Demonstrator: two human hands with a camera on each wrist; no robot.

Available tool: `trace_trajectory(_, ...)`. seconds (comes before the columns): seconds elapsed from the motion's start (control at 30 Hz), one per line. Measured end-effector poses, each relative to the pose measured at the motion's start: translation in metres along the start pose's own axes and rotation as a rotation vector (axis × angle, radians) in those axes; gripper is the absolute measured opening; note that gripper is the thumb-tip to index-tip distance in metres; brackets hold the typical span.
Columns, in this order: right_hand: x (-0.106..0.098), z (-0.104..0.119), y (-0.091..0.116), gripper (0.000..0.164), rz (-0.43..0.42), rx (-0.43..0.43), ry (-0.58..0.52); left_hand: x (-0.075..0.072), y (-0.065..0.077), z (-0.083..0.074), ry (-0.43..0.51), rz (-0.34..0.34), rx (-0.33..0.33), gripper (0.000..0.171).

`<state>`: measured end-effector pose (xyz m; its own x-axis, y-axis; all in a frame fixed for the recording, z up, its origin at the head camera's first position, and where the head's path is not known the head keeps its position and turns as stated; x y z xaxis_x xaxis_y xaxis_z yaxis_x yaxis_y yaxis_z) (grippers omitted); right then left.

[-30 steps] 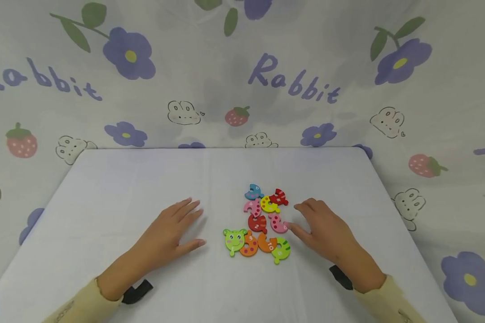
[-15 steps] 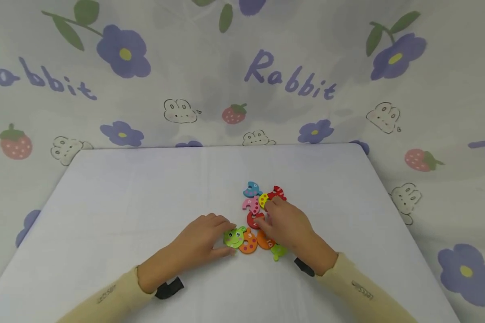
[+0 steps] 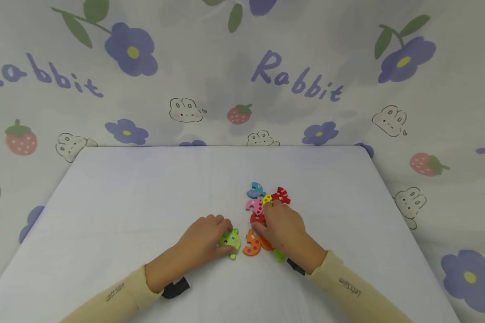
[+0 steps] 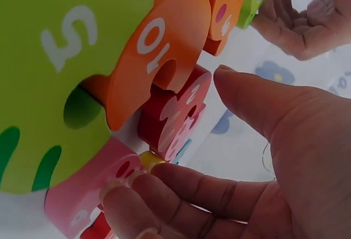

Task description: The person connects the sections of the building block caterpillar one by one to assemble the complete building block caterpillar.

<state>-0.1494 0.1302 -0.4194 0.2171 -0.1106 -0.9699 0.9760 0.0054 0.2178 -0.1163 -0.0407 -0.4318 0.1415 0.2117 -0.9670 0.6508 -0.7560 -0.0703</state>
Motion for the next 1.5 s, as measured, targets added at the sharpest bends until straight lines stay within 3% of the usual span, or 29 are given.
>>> trace_trajectory(0.23, 0.005, 0.000, -0.001, 0.057, -0.004, -0.008, 0.047, 0.001, 0.009, 0.012, 0.066, 0.005, -0.101, 0.054)
trace_trajectory(0.5, 0.010, -0.002, -0.002, 0.059, 0.007, 0.013, 0.066, 0.002, 0.027, 0.035, 0.090, -0.023, -0.239, 0.053)
trace_trajectory(0.93, 0.013, 0.009, -0.001, 0.058, -0.081, -0.054, 0.091, -0.006, 0.054, 0.063, 0.120, -0.086, -0.363, 0.052)
trace_trajectory(1.23, 0.013, 0.007, 0.000, 0.055, -0.080, -0.065, 0.086, -0.009, 0.075, 0.083, 0.263, -0.122, -0.473, 0.044)
trace_trajectory(1.5, 0.013, 0.006, 0.002, 0.063, -0.044, -0.061, 0.092, -0.013, 0.088, 0.092, 0.275, -0.172, -0.501, 0.038)
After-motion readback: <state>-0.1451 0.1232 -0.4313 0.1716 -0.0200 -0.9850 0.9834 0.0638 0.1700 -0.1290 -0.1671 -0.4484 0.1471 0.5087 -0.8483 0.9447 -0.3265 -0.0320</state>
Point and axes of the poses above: each hand's wrist, its own y-axis away from the middle knuckle, its own x-axis out of the palm, z = x × y, the point moved 7 cm from there along -y, towards the middle knuckle, and after that the axes turned 14 degrees about x, right-handed, at the moved point
